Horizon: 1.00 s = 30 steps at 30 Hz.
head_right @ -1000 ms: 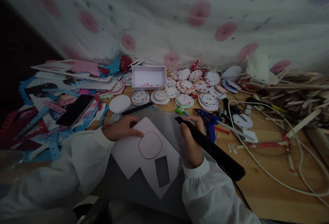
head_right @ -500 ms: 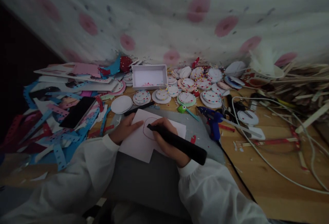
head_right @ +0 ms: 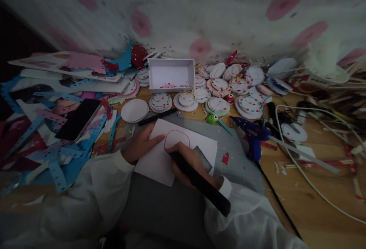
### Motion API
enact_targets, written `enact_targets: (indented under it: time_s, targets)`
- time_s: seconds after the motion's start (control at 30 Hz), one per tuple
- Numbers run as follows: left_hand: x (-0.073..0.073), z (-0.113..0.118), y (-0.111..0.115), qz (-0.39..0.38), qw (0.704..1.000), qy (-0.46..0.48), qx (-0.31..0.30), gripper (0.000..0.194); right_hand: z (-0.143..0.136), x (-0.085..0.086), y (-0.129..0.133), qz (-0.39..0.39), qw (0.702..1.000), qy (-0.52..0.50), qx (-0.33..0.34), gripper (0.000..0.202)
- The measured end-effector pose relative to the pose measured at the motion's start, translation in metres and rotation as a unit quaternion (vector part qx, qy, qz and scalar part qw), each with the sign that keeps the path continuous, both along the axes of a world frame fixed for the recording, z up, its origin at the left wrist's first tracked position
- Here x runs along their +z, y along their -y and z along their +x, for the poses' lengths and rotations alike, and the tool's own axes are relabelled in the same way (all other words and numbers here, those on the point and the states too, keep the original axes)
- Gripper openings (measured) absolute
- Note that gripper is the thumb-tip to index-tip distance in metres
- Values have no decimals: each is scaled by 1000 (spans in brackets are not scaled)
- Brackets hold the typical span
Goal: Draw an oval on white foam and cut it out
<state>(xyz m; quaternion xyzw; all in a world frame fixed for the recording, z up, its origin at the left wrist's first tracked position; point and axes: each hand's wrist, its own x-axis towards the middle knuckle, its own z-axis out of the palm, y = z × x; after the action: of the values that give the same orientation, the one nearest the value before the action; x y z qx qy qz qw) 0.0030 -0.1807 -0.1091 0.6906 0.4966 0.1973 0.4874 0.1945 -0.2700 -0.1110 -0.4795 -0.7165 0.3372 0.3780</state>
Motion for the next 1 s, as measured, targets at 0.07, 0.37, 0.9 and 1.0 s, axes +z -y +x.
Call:
enact_targets:
  time_s: [0.07,0.37,0.9,1.0]
  targets:
    - [-1,0,-1,-5,1000,-2,0,38,0,-2,1,12,1000,6,1,27]
    - [-1,-1,-1,-9,1000,3,-4,37,3,-1,0,7,1000,20,10,25]
    - [0,-1,-3,-43,999,15,-17,37,5,7,-9,-34,998,-22,51,23]
    - [4,0,-3,-38,999,4,-17,36,1,15,-10,-49,998,-34,28,17]
